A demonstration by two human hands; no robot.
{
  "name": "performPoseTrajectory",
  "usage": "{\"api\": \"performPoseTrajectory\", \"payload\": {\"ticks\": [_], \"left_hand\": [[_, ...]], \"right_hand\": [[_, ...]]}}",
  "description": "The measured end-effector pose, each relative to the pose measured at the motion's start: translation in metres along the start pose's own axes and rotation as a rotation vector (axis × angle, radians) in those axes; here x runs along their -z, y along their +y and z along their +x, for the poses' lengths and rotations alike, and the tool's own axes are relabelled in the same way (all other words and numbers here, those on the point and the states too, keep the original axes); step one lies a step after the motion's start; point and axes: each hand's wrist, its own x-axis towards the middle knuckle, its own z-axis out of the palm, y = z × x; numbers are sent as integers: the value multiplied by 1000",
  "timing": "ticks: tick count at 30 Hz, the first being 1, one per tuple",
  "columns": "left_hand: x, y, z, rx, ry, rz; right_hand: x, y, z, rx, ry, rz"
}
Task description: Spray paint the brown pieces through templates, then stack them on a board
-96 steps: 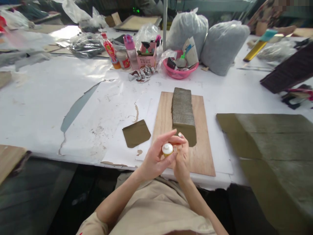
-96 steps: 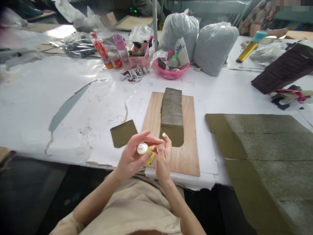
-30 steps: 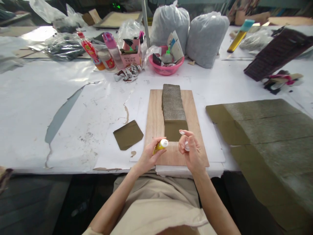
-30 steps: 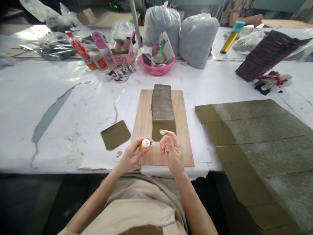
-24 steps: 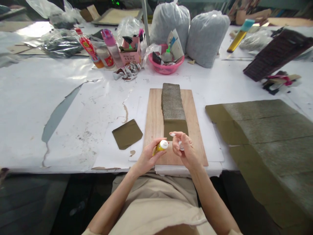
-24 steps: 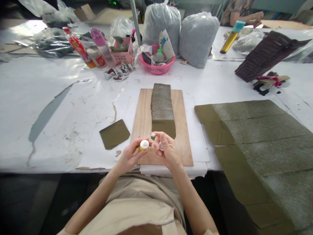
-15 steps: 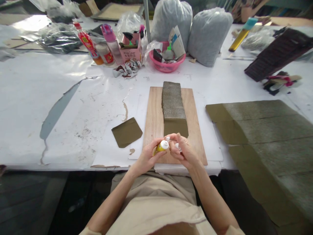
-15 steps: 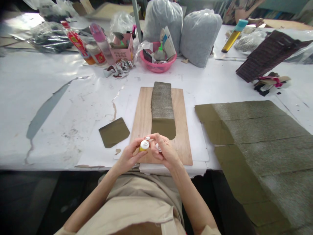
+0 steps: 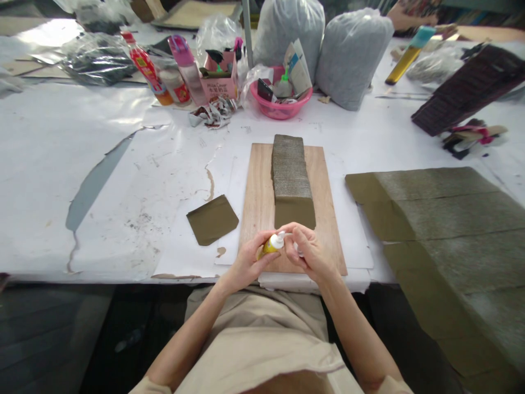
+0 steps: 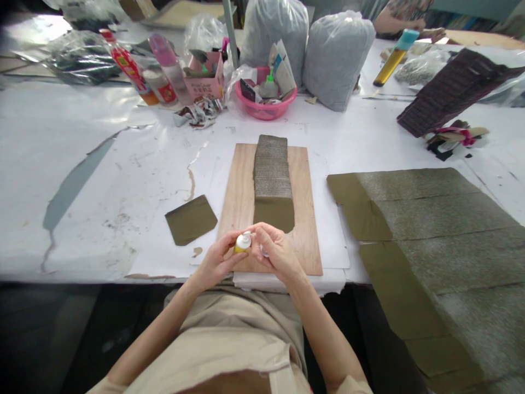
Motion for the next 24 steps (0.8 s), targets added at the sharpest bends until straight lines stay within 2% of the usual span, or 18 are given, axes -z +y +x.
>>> {"api": "performPoseTrajectory", "payload": {"ticks": [8,18,21,24], "left_hand": [[-2,-3,-2,38,-11,-56],[-4,1,0,52,-17,-137],[-4,1,0,50,-18,-165],[-4,0,-1,67,-19,-201]], "right_hand": [[5,8,-2,114,13,-132],[10,8,-4,113,9,-193],[8,6,-7,75,-15,-116],[6,2,-10,14,-59,63]]}}
